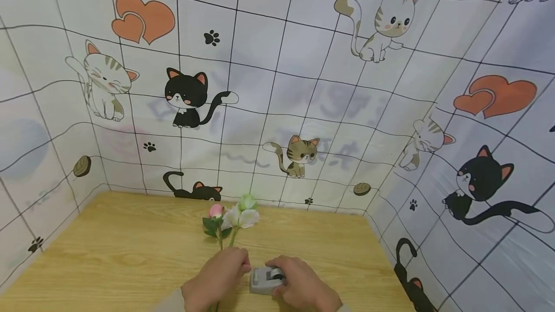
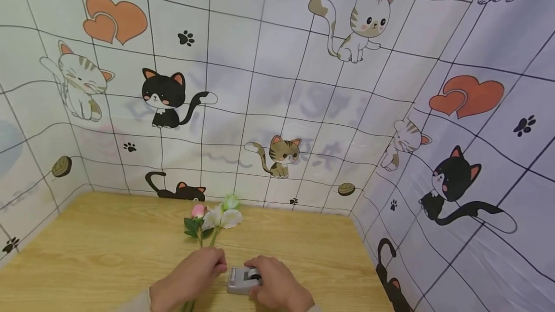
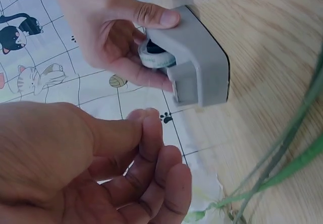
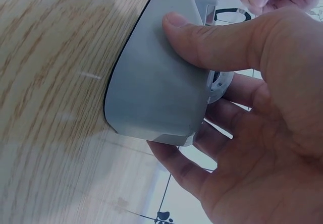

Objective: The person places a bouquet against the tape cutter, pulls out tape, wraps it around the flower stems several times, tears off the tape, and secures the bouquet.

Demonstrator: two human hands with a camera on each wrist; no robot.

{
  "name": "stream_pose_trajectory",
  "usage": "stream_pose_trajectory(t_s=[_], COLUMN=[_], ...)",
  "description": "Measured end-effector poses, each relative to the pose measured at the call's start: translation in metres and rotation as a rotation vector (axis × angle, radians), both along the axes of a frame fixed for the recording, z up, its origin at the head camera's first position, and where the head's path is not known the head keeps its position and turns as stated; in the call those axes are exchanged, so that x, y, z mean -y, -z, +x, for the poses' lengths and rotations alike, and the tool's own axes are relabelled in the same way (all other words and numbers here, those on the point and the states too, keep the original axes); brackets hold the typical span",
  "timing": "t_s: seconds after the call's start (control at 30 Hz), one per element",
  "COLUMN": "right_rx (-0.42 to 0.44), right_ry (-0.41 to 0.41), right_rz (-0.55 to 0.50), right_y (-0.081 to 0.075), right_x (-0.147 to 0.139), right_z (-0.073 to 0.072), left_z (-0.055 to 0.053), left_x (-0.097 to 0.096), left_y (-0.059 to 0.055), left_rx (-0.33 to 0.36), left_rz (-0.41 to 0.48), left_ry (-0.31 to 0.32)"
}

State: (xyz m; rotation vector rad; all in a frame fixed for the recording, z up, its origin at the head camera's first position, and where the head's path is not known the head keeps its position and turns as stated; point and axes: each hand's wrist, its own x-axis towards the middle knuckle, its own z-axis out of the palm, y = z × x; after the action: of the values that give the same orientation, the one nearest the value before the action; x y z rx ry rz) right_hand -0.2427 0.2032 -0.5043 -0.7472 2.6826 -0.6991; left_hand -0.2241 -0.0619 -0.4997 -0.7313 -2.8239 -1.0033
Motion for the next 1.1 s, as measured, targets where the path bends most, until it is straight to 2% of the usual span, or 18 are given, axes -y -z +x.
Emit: stream_pose_trajectory(t_s=[0.23,0.43,0.6,0.7,0.87,0.97,1.1], right_rx=[-0.024,0.019,-0.007,-0.028,-0.034,-0.034,-0.047], right_ry=[-0.008,0.027,0.015,0.003,-0.001,0.009,0.007], right_rz=[0.006,0.021,0.026,0.038,0.068,0.085,0.082], right_y=[0.003,0.003,0.004,0.005,0.005,0.004,0.004], right_x=[0.001,0.001,0.000,0.000,0.000,0.000,-0.001], right_z=[0.002,0.001,0.001,0.001,0.002,0.004,0.005], left_z=[0.000,0.000,0.000,-0.001,-0.005,-0.007,-0.009], left_x=[0.016,0.034,0.053,0.064,0.077,0.082,0.086], left_y=[-0.001,-0.001,0.001,0.002,0.005,0.006,0.009], left_rx=[0.058,0.046,0.013,0.057,0.146,0.157,0.143], left_rz=[0.014,0.024,0.029,0.062,0.098,0.098,0.067], left_ry=[-0.023,-0.042,-0.017,0.004,-0.003,-0.013,-0.074])
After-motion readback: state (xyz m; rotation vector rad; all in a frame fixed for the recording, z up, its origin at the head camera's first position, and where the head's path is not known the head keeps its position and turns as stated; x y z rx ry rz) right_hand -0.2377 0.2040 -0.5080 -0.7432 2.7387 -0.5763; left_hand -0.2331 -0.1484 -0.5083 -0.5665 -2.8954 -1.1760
